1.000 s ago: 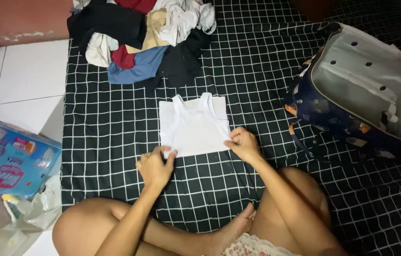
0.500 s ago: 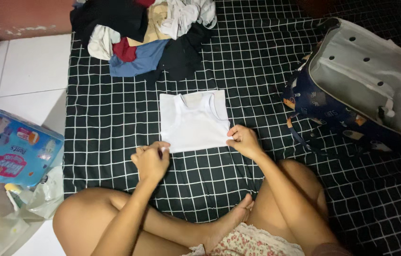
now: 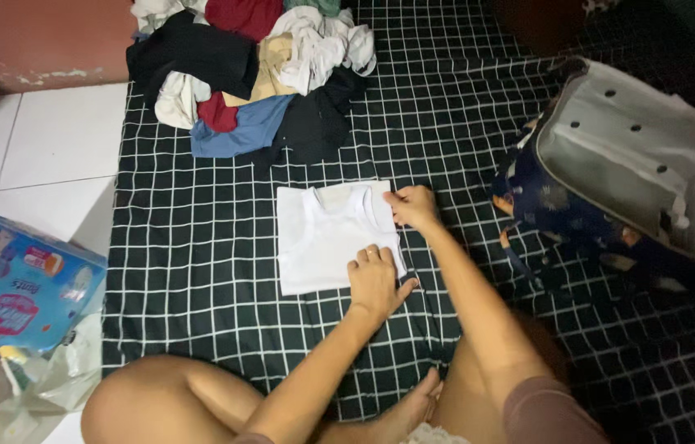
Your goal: The person retrieves a blue patterned bag from a storage unit and places it on a bed. They then fold several white garments and a green item by hand, arranging the folded pieces into a neat stack on the bed.
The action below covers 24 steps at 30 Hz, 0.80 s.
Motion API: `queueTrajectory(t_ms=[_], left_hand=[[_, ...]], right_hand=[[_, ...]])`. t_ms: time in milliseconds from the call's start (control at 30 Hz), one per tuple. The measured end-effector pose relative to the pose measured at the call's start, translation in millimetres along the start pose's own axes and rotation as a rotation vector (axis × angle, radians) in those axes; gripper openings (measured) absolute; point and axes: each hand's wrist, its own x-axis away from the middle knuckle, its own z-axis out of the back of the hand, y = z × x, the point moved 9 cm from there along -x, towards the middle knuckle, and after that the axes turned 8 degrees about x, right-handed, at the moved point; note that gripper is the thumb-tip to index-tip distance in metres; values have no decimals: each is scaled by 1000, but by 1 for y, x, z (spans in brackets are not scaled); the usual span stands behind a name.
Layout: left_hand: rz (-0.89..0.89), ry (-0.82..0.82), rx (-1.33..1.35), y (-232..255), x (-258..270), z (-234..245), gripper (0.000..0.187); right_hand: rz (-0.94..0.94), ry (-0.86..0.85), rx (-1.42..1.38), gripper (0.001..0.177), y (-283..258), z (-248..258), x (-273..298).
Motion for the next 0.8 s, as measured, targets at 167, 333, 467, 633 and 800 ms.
queueTrajectory(t_ms=[167,333,467,633,800], left_hand=[[-52,64,29,3,-7,-9,30],[-39,146,295,-11,3,24,25],[151,316,574,-49,36,72,31],[451,368,596,-116,77,93,38],[670,307,553,-167,98,82,55]], right_hand=[[10,8,131,38,-23,-1,2],[-152,-191,-243,31,-42,-7,5],[-88,-381,-606,32,-106,-42,15],[-110,-436,-494,29,-169,-127,32],[200,-230,-106,30,-201,-163,57]])
